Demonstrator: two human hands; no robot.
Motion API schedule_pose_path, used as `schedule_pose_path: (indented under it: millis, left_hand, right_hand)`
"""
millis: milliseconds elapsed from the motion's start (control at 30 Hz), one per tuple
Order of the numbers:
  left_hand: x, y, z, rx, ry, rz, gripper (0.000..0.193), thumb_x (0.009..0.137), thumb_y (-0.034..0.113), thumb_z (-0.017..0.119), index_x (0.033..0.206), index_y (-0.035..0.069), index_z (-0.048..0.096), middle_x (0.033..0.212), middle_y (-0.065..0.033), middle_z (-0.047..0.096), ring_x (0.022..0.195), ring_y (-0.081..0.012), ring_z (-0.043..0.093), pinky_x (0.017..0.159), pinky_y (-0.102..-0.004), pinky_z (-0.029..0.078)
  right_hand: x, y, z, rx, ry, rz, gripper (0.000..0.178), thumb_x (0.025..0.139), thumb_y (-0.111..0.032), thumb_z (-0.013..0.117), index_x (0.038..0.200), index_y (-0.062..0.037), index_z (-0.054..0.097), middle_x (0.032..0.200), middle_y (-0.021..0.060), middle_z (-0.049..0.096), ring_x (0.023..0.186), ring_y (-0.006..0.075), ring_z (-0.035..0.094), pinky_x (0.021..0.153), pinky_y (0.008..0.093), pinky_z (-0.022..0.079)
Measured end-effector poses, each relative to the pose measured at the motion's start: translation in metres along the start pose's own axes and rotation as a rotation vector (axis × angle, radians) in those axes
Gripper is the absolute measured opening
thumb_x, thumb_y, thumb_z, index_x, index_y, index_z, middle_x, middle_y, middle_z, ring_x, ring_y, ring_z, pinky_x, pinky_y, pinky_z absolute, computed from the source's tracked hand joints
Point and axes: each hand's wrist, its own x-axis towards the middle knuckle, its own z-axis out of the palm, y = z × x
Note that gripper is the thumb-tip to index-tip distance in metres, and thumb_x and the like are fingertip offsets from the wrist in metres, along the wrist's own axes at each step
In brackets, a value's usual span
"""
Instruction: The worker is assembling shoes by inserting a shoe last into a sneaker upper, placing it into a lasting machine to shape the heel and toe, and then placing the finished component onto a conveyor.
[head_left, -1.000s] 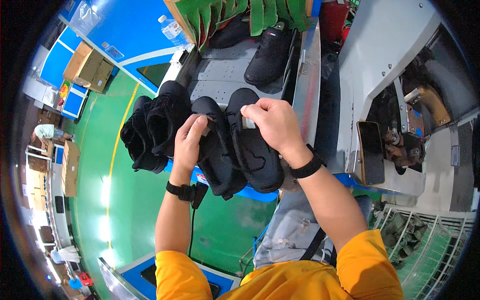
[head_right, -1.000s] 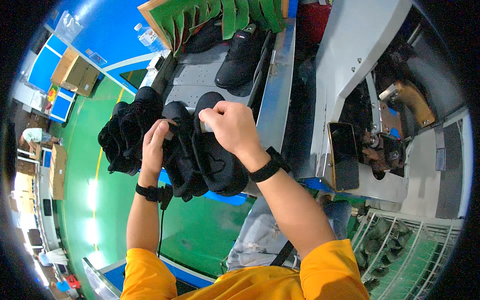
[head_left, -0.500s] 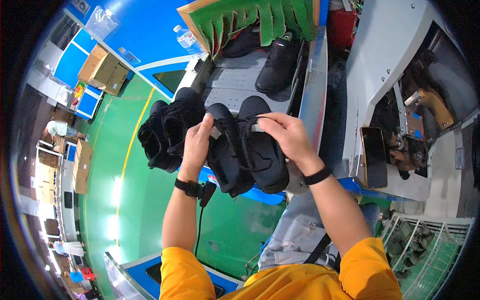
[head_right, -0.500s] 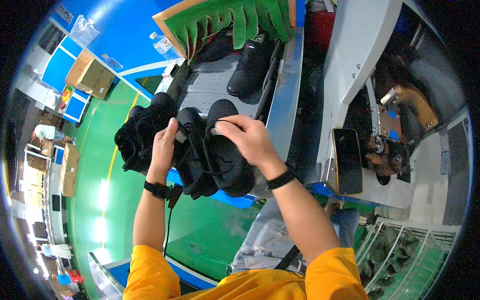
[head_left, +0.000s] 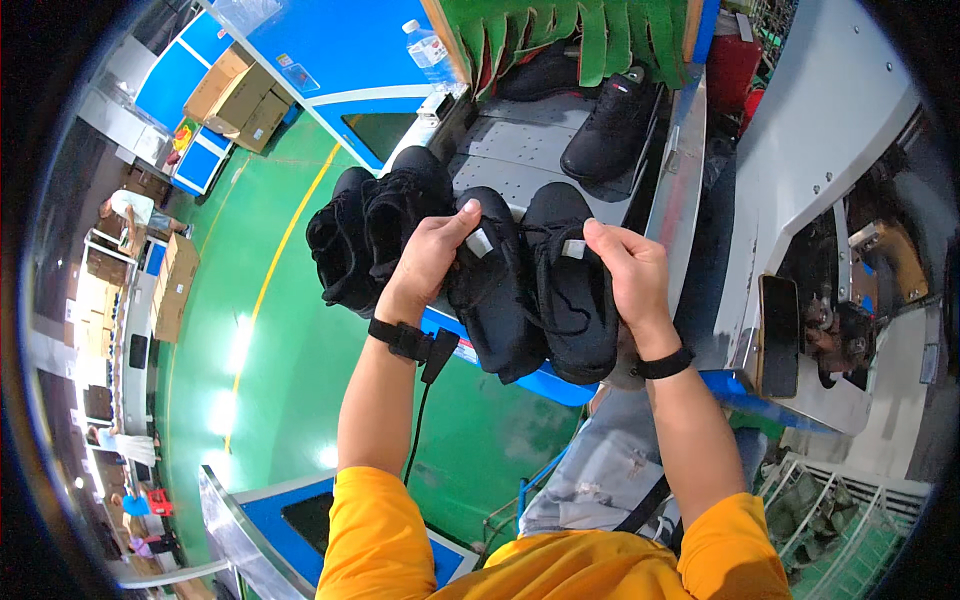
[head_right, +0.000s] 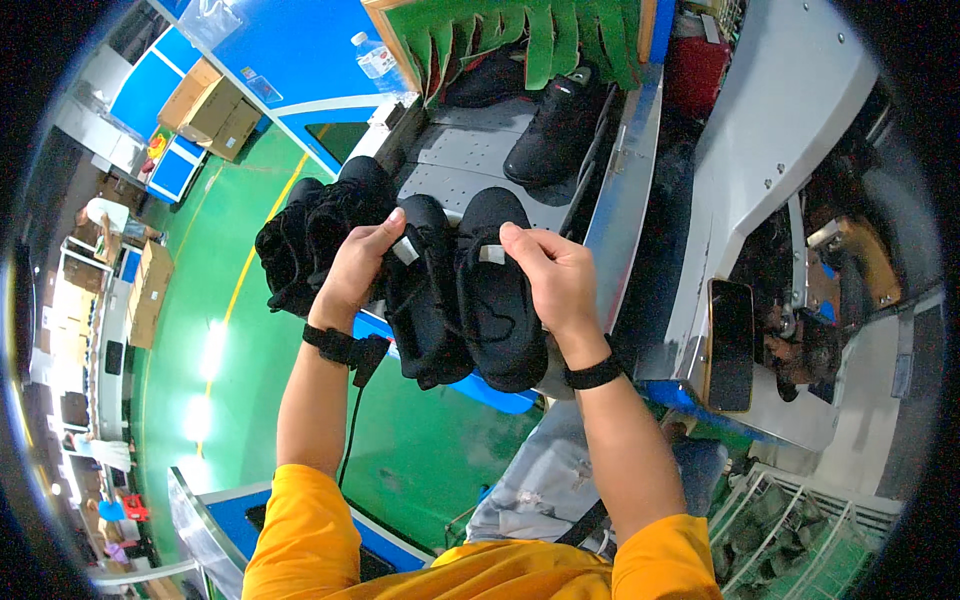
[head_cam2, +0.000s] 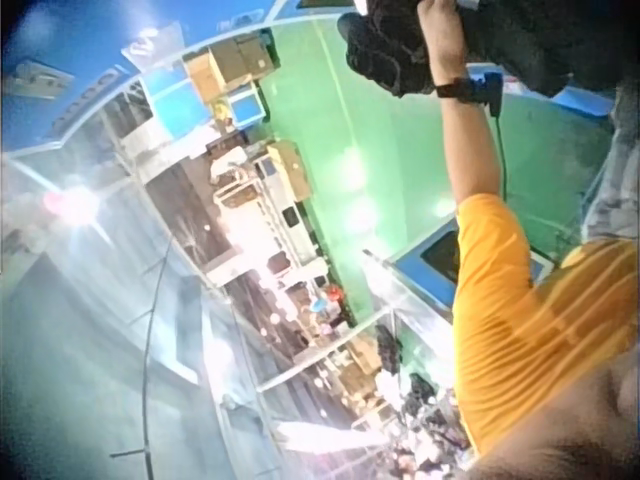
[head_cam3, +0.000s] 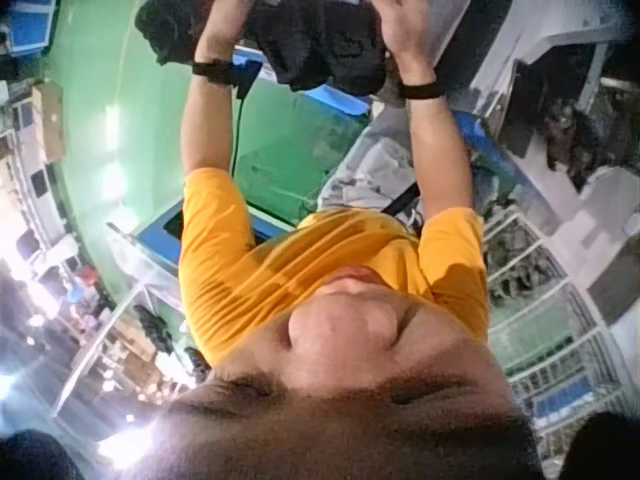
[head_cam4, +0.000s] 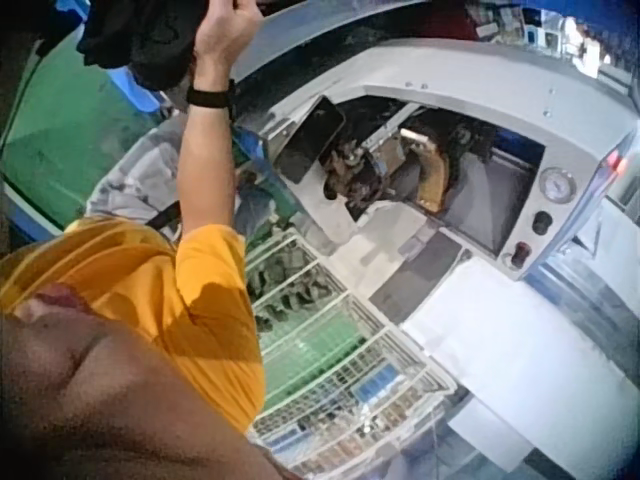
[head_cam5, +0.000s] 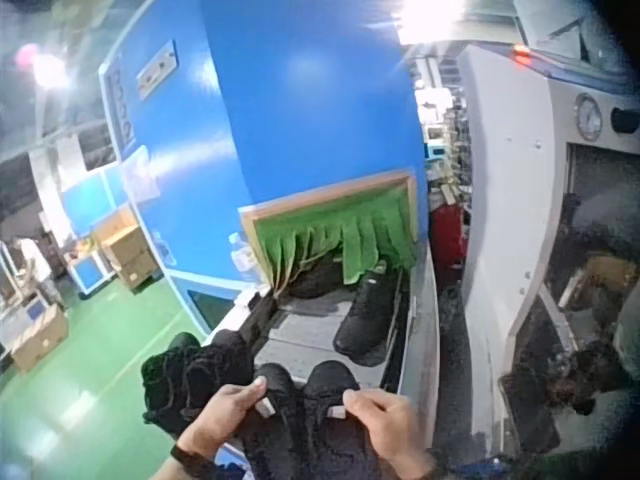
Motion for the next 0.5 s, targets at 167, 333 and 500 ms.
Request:
schedule_pose_path:
  millis: [167,333,500]
  left_hand:
    - [0.002,-0.006,-0.004,0.035,0.001,0.027,0.058,0.101,0.049,0.063,0.103,-0.008,0.074,0.088,-0.0009,0.069,0.079,-0.009,0.058,0.074,-0.0278,0.049]
    - [0.005,-0.005,-0.005,0.099,-0.048,0.004,0.063,0.1,0.051,0.063,0.101,-0.01,0.075,0.078,0.0008,0.064,0.072,-0.0084,0.053,0.068,-0.0277,0.045]
    - [0.008,-0.007,-0.01,0.186,-0.025,-0.02,0.06,0.102,0.049,0.061,0.103,-0.01,0.074,0.086,-0.0019,0.068,0.082,-0.0094,0.057,0.077,-0.0284,0.048]
  right_hand:
    - [-0.001,-0.005,0.003,-0.081,0.025,0.017,0.033,0.096,-0.028,0.073,0.094,0.0047,0.077,0.082,0.0001,0.071,0.078,0.0061,0.059,0.07,0.0233,0.046]
    - [-0.005,0.004,-0.004,-0.163,0.011,0.016,0.033,0.099,-0.029,0.07,0.101,0.003,0.076,0.088,0.0025,0.073,0.082,0.0076,0.061,0.074,0.0248,0.048]
    - [-0.01,-0.004,-0.002,-0.306,-0.076,-0.144,0.04,0.092,-0.025,0.075,0.121,0.0016,0.069,0.119,0.0159,0.07,0.109,0.0206,0.065,0.093,0.0306,0.05]
